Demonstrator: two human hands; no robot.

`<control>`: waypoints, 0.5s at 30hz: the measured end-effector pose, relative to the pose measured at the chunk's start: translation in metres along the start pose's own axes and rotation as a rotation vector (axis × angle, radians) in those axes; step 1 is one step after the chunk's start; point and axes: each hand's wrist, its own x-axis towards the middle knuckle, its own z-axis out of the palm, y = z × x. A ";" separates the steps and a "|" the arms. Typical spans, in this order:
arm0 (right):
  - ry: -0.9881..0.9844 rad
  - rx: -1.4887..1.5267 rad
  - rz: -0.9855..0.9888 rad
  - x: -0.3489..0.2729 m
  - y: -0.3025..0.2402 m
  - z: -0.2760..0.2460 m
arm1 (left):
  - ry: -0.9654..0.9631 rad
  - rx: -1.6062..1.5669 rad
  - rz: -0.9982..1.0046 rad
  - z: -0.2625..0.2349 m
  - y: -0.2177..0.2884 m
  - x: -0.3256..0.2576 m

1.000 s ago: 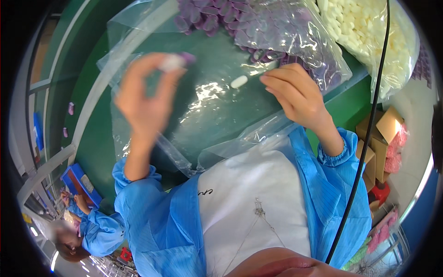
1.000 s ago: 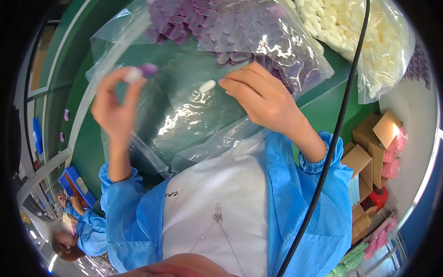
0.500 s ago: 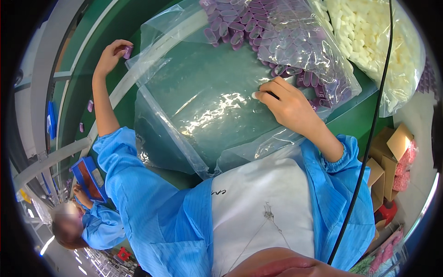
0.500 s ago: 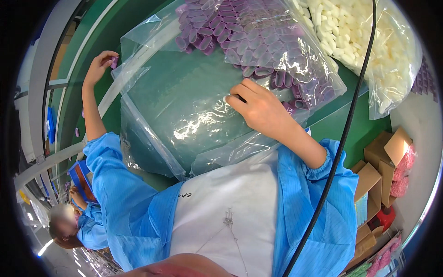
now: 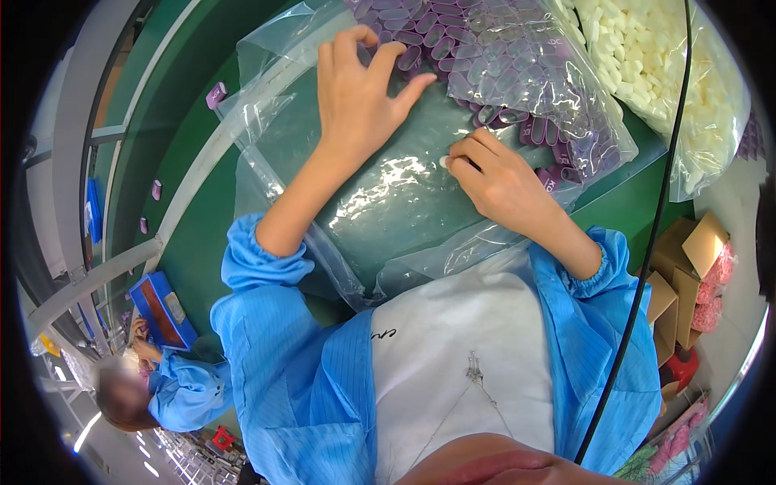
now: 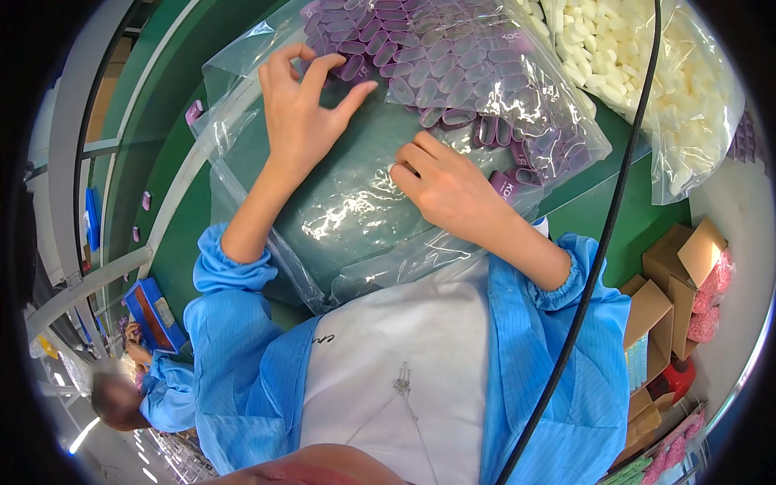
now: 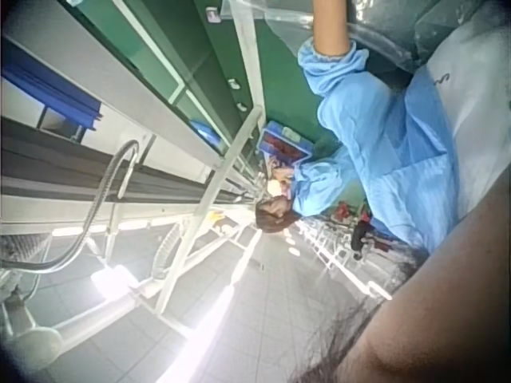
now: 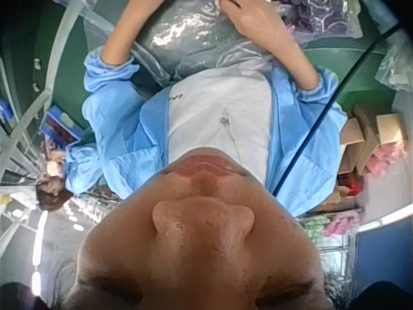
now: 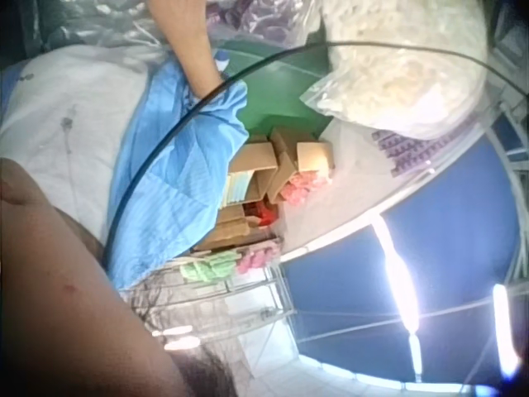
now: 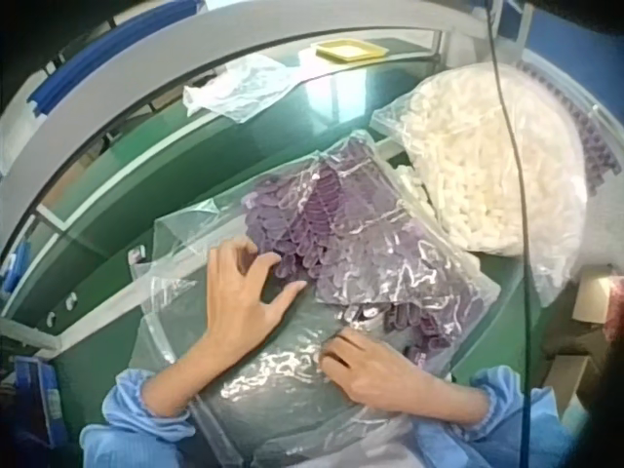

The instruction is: The person repeatedly picks up small white cylindrical objects and purple plastic casings from a green workbench. They insert the white objects into the purple casings by hand and place the assembled units onto the table. The process is repetitive and involves handling small parts one at a time.

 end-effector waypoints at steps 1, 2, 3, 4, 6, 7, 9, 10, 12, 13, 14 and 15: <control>-0.008 0.002 0.012 -0.002 0.000 0.000 | -0.003 0.085 0.027 0.007 -0.001 0.002; 0.009 0.018 0.015 -0.004 0.000 0.000 | -0.026 0.048 0.012 0.012 -0.002 0.001; 0.027 0.035 0.018 -0.005 0.000 0.000 | -0.019 0.037 0.017 0.009 -0.001 0.000; 0.047 0.053 0.023 -0.007 0.000 0.001 | -0.015 0.027 0.023 0.003 0.001 -0.003; 0.175 0.147 0.043 -0.006 -0.001 -0.007 | -0.043 -0.127 -0.025 -0.015 0.014 -0.012; 0.236 0.191 0.055 -0.006 -0.003 -0.012 | -0.075 -0.261 -0.014 -0.026 0.023 -0.018; 0.344 0.257 0.051 -0.003 -0.009 -0.020 | -0.293 -0.514 -0.158 -0.040 0.042 -0.043; 0.393 0.288 0.044 -0.002 -0.011 -0.022 | -0.341 -0.584 -0.181 -0.036 0.046 -0.051; 0.311 0.296 0.011 -0.002 -0.013 -0.019 | -0.433 -0.725 -0.229 -0.030 0.053 -0.066; 0.269 0.295 -0.006 -0.002 -0.014 -0.018 | -0.426 -0.738 -0.230 -0.027 0.054 -0.069; 0.224 0.276 -0.001 -0.002 -0.015 -0.018 | -0.418 -0.750 -0.232 -0.023 0.054 -0.072; 0.180 0.256 0.004 -0.002 -0.017 -0.019 | -0.410 -0.762 -0.235 -0.021 0.054 -0.074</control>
